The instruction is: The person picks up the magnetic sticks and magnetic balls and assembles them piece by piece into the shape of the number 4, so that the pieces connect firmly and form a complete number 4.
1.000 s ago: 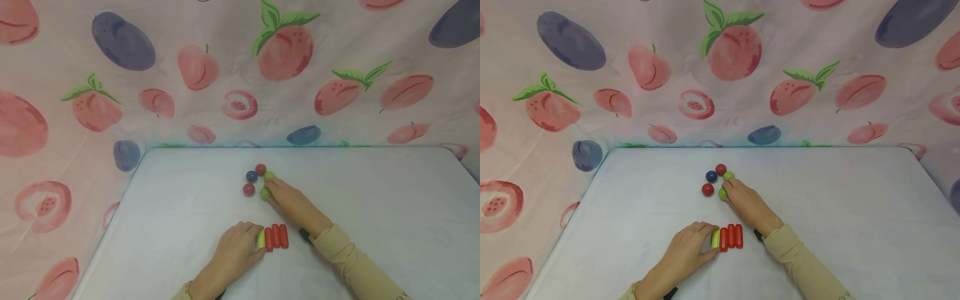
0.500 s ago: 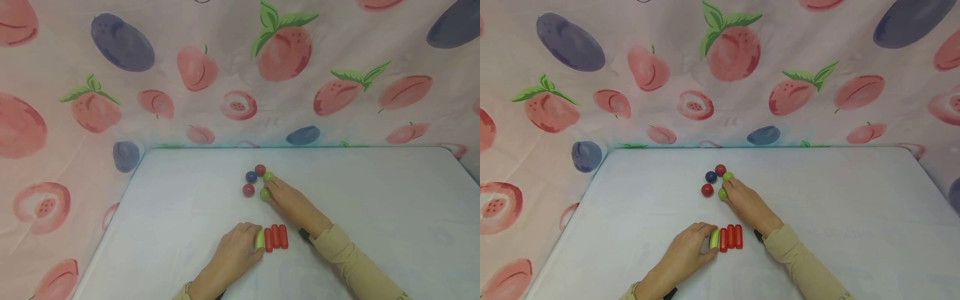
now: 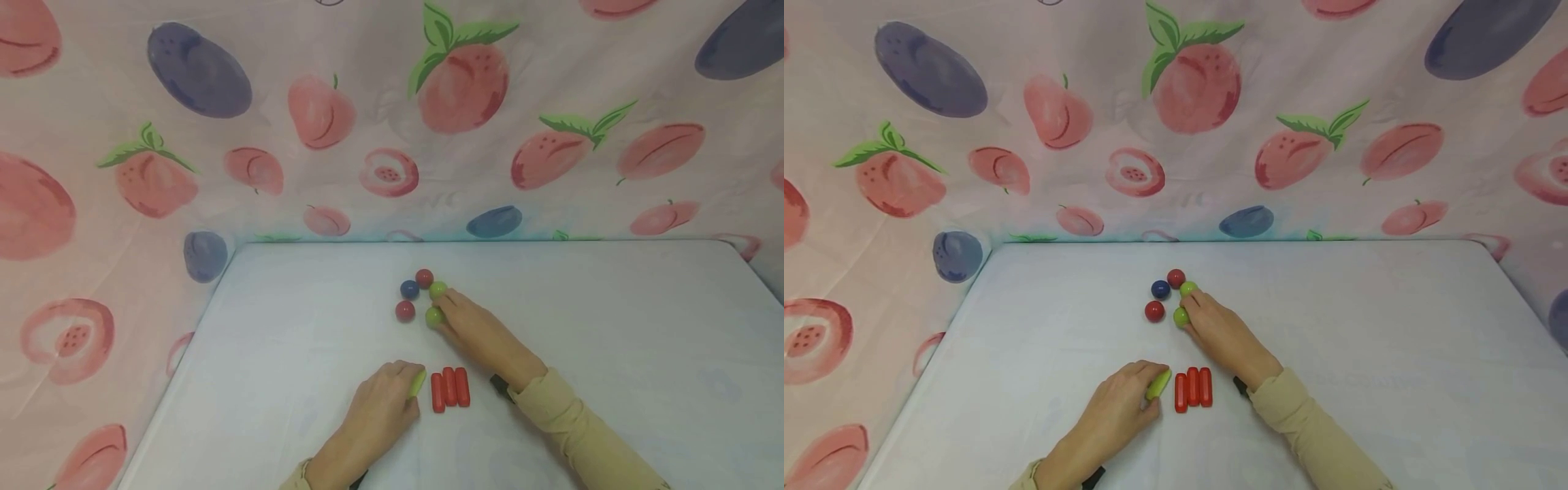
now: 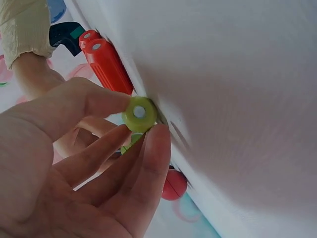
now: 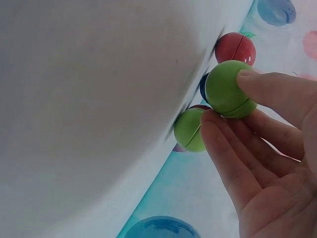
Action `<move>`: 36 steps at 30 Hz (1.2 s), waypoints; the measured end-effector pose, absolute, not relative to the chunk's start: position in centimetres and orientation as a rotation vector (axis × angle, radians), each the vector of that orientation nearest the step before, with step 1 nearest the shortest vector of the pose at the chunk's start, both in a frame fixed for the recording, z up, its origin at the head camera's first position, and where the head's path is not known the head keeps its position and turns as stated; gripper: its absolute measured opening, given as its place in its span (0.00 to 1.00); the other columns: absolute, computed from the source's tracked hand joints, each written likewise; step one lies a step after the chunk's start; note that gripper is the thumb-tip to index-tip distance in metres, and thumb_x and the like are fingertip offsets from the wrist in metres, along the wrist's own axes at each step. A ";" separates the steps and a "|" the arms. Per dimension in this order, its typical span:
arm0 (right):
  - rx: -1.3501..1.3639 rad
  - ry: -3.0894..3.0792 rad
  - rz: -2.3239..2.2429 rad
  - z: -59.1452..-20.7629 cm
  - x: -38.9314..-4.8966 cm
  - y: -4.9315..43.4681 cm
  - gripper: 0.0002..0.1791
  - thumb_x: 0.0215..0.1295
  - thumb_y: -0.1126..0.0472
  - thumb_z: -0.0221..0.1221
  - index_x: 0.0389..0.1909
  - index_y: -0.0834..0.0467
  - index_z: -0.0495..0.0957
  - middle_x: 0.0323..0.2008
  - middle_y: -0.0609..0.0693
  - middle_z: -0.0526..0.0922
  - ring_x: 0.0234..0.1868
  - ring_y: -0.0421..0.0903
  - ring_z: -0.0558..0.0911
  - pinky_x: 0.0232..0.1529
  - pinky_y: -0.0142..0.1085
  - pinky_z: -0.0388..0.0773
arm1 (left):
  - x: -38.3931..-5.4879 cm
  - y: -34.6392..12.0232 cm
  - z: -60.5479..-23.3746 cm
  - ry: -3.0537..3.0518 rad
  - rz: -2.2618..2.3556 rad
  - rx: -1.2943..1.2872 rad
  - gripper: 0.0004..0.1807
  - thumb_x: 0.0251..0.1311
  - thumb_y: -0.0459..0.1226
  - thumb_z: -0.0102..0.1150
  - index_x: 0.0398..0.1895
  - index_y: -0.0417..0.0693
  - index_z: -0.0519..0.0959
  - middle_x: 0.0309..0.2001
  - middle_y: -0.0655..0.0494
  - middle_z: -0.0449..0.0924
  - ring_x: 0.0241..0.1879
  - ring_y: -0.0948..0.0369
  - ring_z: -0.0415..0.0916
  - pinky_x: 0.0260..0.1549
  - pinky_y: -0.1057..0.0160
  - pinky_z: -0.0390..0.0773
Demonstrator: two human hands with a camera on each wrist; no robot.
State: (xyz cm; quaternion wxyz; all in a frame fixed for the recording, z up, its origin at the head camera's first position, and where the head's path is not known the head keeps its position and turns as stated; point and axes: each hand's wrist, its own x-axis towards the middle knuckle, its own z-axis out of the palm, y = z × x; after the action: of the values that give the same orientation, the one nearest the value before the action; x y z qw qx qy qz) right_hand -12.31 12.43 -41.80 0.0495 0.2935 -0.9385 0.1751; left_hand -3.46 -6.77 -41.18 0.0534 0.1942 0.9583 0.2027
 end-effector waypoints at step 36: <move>0.889 -2.794 0.533 -41.3 -11.5 13.8 0.19 0.61 0.63 0.68 0.51 0.63 0.77 0.43 0.50 0.77 0.41 0.42 0.76 0.48 0.37 0.82 | -4.9 -7.8 -40.8 2.971 0.685 0.552 0.18 0.53 0.29 0.67 0.49 0.45 0.83 0.42 0.54 0.83 0.43 0.61 0.78 0.43 0.61 0.82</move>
State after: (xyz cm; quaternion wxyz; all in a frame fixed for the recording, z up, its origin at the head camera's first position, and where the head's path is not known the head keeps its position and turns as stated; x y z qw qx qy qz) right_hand -11.52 13.77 -41.27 0.0808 0.2974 -0.9345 0.1782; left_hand -4.90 -7.84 -40.76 0.0214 0.1781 0.9586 0.2211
